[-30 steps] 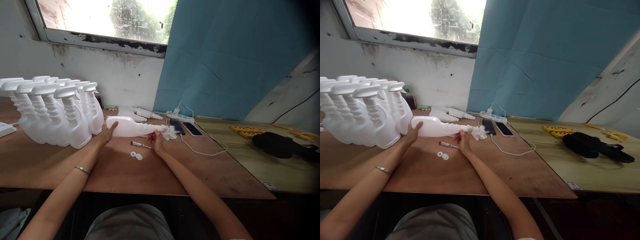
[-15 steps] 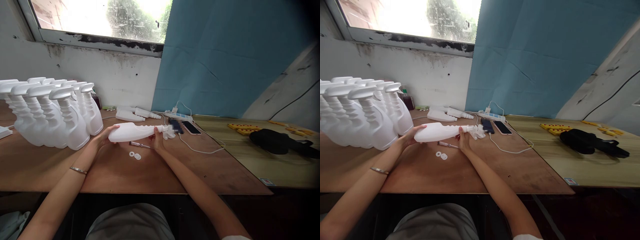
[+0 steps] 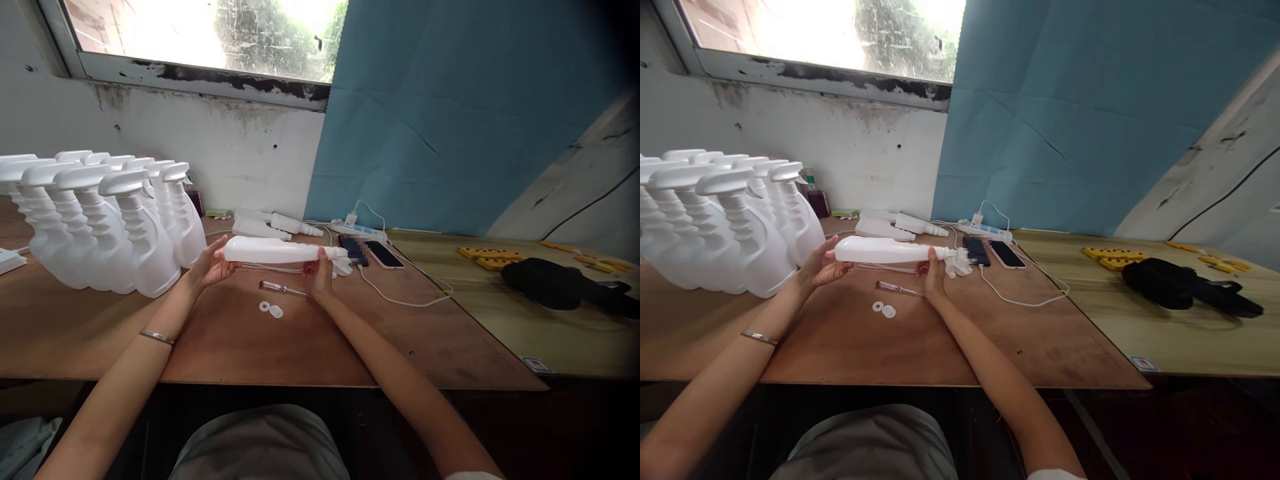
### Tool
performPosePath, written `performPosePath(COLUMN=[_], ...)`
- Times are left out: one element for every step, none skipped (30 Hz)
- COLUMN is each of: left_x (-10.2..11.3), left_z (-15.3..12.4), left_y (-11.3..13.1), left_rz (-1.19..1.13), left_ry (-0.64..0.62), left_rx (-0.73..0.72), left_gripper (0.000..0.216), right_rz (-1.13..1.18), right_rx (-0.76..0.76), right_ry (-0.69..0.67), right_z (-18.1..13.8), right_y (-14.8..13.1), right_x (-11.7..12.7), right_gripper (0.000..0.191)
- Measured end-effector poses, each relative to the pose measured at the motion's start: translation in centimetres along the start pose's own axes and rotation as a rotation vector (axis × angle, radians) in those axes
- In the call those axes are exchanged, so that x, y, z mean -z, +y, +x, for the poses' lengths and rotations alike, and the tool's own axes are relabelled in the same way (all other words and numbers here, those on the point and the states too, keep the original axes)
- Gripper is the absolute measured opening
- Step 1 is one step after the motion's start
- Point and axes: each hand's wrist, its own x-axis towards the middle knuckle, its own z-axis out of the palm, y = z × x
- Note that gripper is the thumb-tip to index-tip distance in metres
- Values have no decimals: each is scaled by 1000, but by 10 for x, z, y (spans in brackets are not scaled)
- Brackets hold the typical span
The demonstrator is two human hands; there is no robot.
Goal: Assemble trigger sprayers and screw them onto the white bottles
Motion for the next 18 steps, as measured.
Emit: performPosePath(left_x=[2,4,5,5,4,3,1,-2,-5,-7,-8,-9,-10,-10,-9,-9,-9,-10], left_z=[1,1,1,1,0,-1,-1,-2,-3,-3,-3,-2,-1,0,1,3,4,4], left_y=[-2,-4,-5,-7,-8,-9,-10,-10,-10,-11,-11,-12,-13,-14,-15,-16,-17,-18], left_rz=[27,65,107,151,198,243,283,317,341,357,366,373,381,393,411,434,461,490], left_ry=[-15,-34,-57,-81,-101,-111,-107,-91,-71,-56,-49,-48,-49,-44,-31,-16,1,18], left_rx=[-30,-59,-89,-119,-144,-160,-168,-171,-175,-178,-180,-179,-171,-156,-139,-121,-110,-105], left_gripper=[43,45,47,50,53,57,60,61,61,59,57,54,52,51,51,53,55,56], right_rz=[12,25,40,56,70,82,90,95,98,98,100,104,112,118,122,124,124,122], right_rx=[-14,-30,-45,-61,-76,-88,-96,-98,-97,-95,-96,-99,-104,-109,-111,-111,-111,-112], right_ry=[19,36,52,66,79,89,97,104,110,113,117,123,131,140,149,158,165,170], right_z=[1,1,2,2,3,3,4,4,4,4,5,5,5,5,5,5,5,5], right_y=[0,-1,-2,-2,-3,-3,-4,-4,-4,-4,-4,-4,-4,-4,-4,-4,-5,-5], right_x=[0,0,0,1,1,1,1,2,2,2,2,2,2,2,1,1,1,1], right_gripper=[46,46,46,46,45,45,45,44,44,43,42,41,40,40,39,39,39,40])
